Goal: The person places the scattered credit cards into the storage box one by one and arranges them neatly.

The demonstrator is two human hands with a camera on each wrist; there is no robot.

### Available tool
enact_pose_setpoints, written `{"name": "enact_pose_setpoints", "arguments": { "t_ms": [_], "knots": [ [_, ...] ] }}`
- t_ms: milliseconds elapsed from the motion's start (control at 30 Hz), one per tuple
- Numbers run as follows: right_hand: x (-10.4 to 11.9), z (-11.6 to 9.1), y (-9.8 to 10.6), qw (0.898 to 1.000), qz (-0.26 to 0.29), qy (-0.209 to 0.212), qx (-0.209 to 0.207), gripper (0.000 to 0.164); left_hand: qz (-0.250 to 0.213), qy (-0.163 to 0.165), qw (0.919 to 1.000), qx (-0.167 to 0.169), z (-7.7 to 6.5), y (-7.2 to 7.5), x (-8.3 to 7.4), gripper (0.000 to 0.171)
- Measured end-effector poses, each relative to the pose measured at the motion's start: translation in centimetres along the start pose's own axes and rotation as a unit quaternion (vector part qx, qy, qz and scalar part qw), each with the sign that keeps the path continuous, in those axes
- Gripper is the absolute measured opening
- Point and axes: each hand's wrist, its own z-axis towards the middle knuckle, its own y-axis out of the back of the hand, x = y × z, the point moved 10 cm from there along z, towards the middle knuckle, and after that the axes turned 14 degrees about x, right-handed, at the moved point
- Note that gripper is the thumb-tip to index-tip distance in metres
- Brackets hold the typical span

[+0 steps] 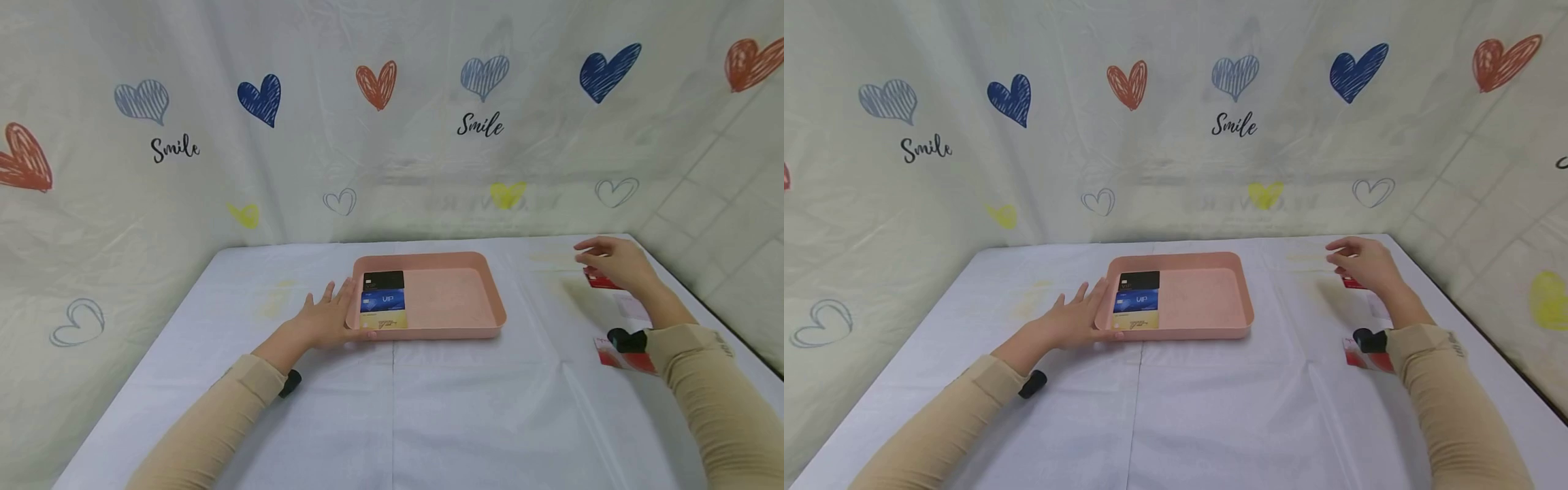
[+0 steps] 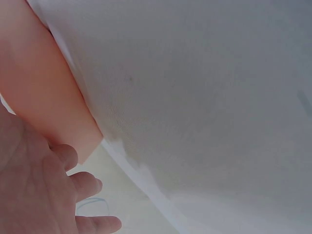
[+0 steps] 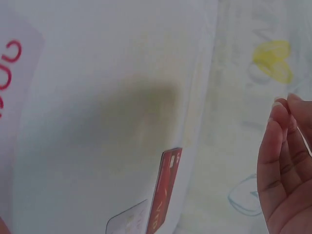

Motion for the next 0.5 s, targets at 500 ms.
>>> {"name": "enact_pose_setpoints", "arguments": {
  "t_ms": [500],
  "knots": [
    [-6.0,0.1,1.4,0.998,0.007,-0.061,-0.007,0.044,0.0,0.0,1.0,-0.001,0.1,0.2,-0.3,0.119]
  ]
}}
